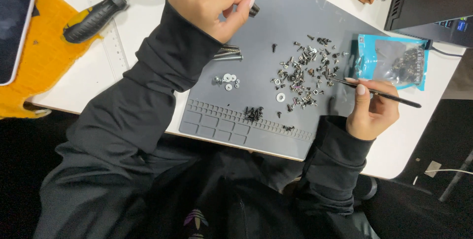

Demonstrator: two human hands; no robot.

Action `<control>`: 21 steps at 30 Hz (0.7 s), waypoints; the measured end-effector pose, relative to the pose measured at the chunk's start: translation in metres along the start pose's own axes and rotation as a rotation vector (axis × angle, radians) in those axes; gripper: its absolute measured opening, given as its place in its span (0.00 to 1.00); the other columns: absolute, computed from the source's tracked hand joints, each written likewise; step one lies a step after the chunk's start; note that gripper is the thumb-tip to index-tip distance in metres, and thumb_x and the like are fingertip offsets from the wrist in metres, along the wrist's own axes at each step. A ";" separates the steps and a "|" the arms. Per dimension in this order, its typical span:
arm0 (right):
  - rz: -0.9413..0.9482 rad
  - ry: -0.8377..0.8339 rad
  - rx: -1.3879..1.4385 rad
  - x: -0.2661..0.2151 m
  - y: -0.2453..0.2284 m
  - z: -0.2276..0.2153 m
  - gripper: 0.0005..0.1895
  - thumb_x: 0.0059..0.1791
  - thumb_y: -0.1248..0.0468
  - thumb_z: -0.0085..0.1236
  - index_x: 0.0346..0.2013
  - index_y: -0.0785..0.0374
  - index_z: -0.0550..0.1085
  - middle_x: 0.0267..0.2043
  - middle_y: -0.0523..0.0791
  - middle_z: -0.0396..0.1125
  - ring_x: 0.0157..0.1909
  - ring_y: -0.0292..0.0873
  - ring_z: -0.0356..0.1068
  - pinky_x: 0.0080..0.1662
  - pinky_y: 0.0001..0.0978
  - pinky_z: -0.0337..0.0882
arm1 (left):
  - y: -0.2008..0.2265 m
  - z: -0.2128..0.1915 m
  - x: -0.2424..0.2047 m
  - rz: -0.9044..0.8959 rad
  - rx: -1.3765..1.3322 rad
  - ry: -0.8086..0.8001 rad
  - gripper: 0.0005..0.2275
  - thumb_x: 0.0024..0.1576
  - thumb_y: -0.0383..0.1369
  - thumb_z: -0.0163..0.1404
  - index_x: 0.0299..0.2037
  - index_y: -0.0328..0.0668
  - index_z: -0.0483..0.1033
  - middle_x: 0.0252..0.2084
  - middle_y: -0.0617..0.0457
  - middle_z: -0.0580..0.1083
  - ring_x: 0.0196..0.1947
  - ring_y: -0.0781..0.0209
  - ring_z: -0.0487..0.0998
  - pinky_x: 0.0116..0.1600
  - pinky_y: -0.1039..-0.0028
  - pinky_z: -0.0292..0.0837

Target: The person uses tweezers to pick up and sort small screws and washers on a gray mat. They move the hardware into separate piles, occasionally using their left hand to adjust the position of the screws.

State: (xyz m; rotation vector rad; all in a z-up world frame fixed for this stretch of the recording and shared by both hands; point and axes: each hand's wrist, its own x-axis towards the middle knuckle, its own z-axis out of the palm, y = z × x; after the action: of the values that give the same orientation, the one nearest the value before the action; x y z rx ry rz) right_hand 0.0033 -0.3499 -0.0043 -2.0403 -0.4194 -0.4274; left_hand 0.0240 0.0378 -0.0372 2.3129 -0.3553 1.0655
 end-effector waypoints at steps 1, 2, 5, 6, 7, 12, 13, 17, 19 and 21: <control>0.001 -0.003 -0.002 -0.002 0.001 -0.002 0.06 0.60 0.69 0.58 0.43 0.71 0.72 0.41 0.55 0.68 0.45 0.55 0.74 0.53 0.41 0.75 | 0.002 0.003 -0.002 -0.003 -0.001 0.000 0.19 0.65 0.30 0.63 0.21 0.50 0.70 0.19 0.62 0.65 0.23 0.58 0.65 0.32 0.68 0.58; 0.011 0.016 0.015 -0.004 0.003 -0.003 0.07 0.60 0.68 0.58 0.43 0.71 0.72 0.41 0.55 0.66 0.45 0.55 0.73 0.52 0.42 0.77 | 0.002 0.005 -0.003 0.003 -0.019 0.004 0.19 0.64 0.29 0.63 0.21 0.50 0.71 0.19 0.62 0.64 0.24 0.58 0.64 0.31 0.69 0.58; 0.024 0.042 0.018 -0.004 0.004 -0.004 0.08 0.60 0.67 0.59 0.43 0.71 0.72 0.41 0.54 0.66 0.45 0.55 0.73 0.52 0.41 0.76 | 0.003 0.009 -0.003 0.012 -0.045 -0.010 0.18 0.64 0.29 0.63 0.21 0.50 0.72 0.19 0.63 0.65 0.25 0.58 0.64 0.31 0.71 0.59; 0.019 0.045 0.005 -0.003 0.004 -0.005 0.08 0.59 0.67 0.59 0.43 0.70 0.72 0.40 0.54 0.67 0.45 0.55 0.74 0.52 0.39 0.73 | 0.003 0.010 -0.004 0.014 -0.049 -0.021 0.18 0.64 0.28 0.64 0.21 0.50 0.72 0.19 0.63 0.65 0.24 0.58 0.64 0.31 0.71 0.59; 0.025 0.048 0.002 -0.002 0.003 -0.004 0.08 0.59 0.67 0.59 0.43 0.70 0.72 0.40 0.54 0.67 0.45 0.55 0.74 0.52 0.39 0.73 | 0.003 0.009 -0.004 0.015 -0.053 -0.027 0.18 0.64 0.28 0.64 0.21 0.50 0.72 0.19 0.63 0.65 0.24 0.58 0.64 0.31 0.71 0.59; 0.042 0.054 0.032 0.000 -0.003 -0.003 0.08 0.60 0.66 0.58 0.43 0.69 0.71 0.38 0.55 0.66 0.43 0.55 0.74 0.52 0.38 0.72 | 0.001 0.012 -0.006 -0.029 -0.080 -0.087 0.17 0.65 0.25 0.63 0.23 0.47 0.74 0.20 0.61 0.67 0.22 0.60 0.65 0.31 0.71 0.60; 0.044 0.060 0.029 0.001 -0.002 -0.003 0.08 0.60 0.66 0.58 0.43 0.69 0.71 0.38 0.55 0.66 0.43 0.55 0.74 0.52 0.38 0.72 | 0.001 0.011 -0.004 -0.024 -0.085 -0.090 0.17 0.65 0.25 0.63 0.23 0.47 0.74 0.20 0.61 0.67 0.22 0.60 0.65 0.31 0.71 0.60; 0.037 0.059 0.055 -0.001 -0.003 -0.007 0.08 0.60 0.65 0.58 0.43 0.69 0.71 0.39 0.54 0.66 0.43 0.55 0.74 0.51 0.39 0.74 | 0.003 0.005 -0.002 -0.041 -0.132 -0.138 0.16 0.69 0.25 0.61 0.26 0.43 0.78 0.21 0.58 0.71 0.23 0.60 0.69 0.32 0.71 0.62; 0.038 0.070 0.047 0.002 -0.003 -0.006 0.08 0.60 0.65 0.58 0.43 0.69 0.72 0.39 0.55 0.67 0.44 0.54 0.74 0.51 0.39 0.73 | 0.002 0.001 0.000 -0.044 -0.137 -0.142 0.16 0.70 0.25 0.61 0.27 0.43 0.78 0.22 0.59 0.72 0.24 0.60 0.71 0.34 0.70 0.64; 0.013 0.078 0.061 0.001 -0.005 -0.007 0.10 0.60 0.64 0.59 0.43 0.69 0.71 0.40 0.53 0.65 0.42 0.56 0.75 0.49 0.39 0.74 | 0.005 -0.004 -0.002 -0.089 -0.126 -0.186 0.18 0.73 0.26 0.61 0.26 0.43 0.77 0.23 0.59 0.70 0.24 0.62 0.69 0.33 0.70 0.60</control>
State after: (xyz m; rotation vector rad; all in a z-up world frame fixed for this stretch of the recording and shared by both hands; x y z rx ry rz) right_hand 0.0010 -0.3536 0.0034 -1.9601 -0.3676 -0.4788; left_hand 0.0184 0.0364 -0.0344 2.2970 -0.3753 0.7655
